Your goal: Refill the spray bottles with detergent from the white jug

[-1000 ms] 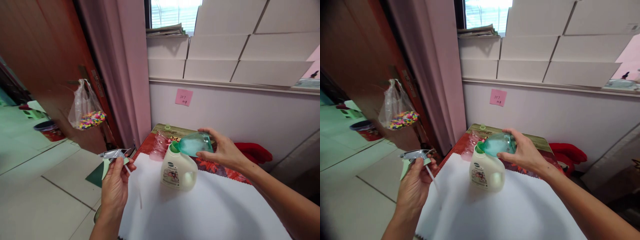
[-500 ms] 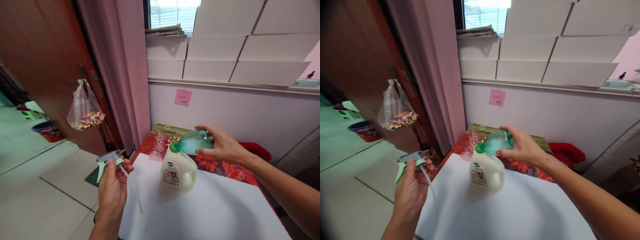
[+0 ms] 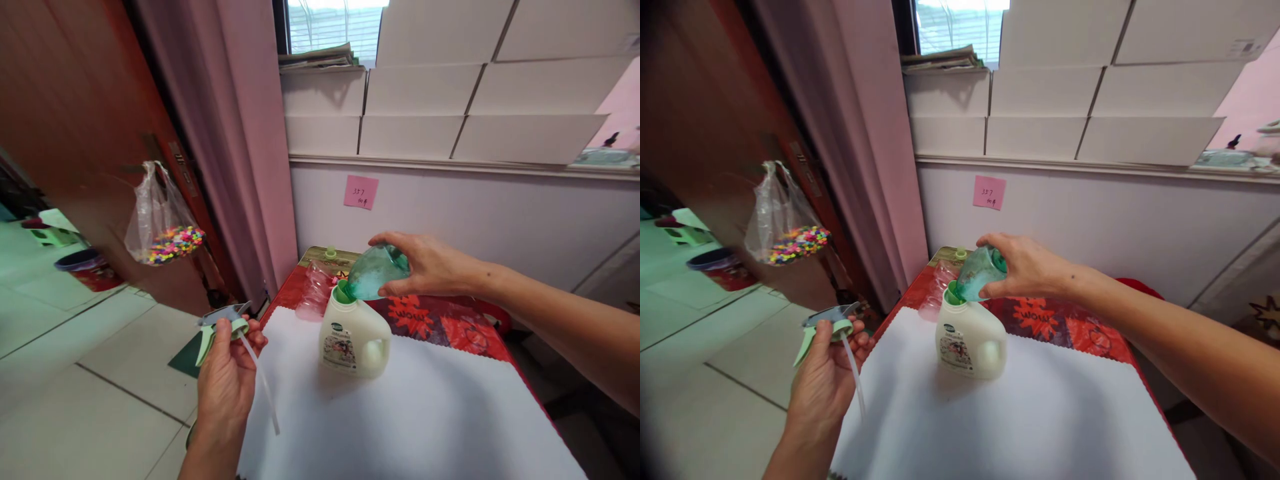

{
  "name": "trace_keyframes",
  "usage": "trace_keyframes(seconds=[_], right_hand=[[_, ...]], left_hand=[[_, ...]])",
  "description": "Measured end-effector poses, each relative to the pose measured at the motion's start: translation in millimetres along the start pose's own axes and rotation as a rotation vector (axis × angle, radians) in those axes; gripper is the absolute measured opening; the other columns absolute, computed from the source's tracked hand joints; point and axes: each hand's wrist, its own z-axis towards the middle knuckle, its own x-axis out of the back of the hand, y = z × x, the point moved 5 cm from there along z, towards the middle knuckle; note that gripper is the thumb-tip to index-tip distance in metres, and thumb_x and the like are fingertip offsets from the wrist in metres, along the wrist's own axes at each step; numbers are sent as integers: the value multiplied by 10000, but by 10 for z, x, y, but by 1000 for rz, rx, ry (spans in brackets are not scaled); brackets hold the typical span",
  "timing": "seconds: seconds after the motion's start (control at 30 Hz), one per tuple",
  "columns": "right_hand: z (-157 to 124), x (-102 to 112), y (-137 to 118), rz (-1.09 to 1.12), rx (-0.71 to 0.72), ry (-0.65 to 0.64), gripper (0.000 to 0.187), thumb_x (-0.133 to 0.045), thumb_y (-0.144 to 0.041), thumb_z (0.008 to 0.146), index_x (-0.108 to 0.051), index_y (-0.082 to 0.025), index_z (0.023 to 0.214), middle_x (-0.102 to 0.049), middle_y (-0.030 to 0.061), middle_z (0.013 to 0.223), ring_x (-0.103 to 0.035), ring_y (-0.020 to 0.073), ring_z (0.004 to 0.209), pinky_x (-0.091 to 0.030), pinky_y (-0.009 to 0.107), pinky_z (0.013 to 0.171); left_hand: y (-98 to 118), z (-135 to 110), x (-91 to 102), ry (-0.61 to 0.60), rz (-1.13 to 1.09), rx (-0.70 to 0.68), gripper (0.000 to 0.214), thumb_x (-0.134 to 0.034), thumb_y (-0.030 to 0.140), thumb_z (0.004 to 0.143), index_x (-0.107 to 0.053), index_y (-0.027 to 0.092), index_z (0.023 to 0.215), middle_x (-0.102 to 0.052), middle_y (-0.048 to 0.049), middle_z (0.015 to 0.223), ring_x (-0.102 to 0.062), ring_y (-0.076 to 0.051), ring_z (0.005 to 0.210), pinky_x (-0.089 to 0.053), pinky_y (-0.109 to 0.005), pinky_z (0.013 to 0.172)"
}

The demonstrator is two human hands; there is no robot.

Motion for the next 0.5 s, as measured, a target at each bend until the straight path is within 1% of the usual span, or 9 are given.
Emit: trace_keyframes(seconds=[0.13, 0.27, 0.37, 0.5], right_hand=[[84, 45, -60, -72, 42, -32, 793, -798, -461, 696, -555, -192, 1400, -685, 125, 1289, -668, 316, 1087, -522, 409, 890], [175, 82, -83, -135, 76, -72, 827, -808, -491, 693, -542, -213, 1425, -697, 117, 1243, -669, 311, 1047, -519, 392, 840], [252, 109, -118, -162, 141, -105, 850, -832, -470, 677, -537, -221, 1435, -700, 113, 1213, -668, 297, 1007, -512, 369, 804], [369, 140, -184, -193, 232, -144, 877, -867, -420, 644, -545, -217, 1434, -688, 118, 1227, -666, 304, 1013, -510, 372, 805]], left_hand=[[-43, 6, -4, 4, 20, 6, 246, -591, 303, 963, -694, 121, 833, -691, -42, 668, -595, -134, 513, -529, -245, 542], [-64, 18, -35, -20, -21, 27, 260, -612, 335, 959, -696, 122, 836, -694, -36, 692, -585, -118, 517, -547, -238, 558], [-88, 29, -61, -17, -71, 81, 303, -556, 333, 994, -691, 119, 827, -682, -31, 703, -582, -104, 521, -570, -237, 578], [-162, 31, -100, -14, -69, 194, 341, -493, 315, 1023, -686, 116, 825, -676, -36, 718, -600, -98, 527, -592, -238, 580]])
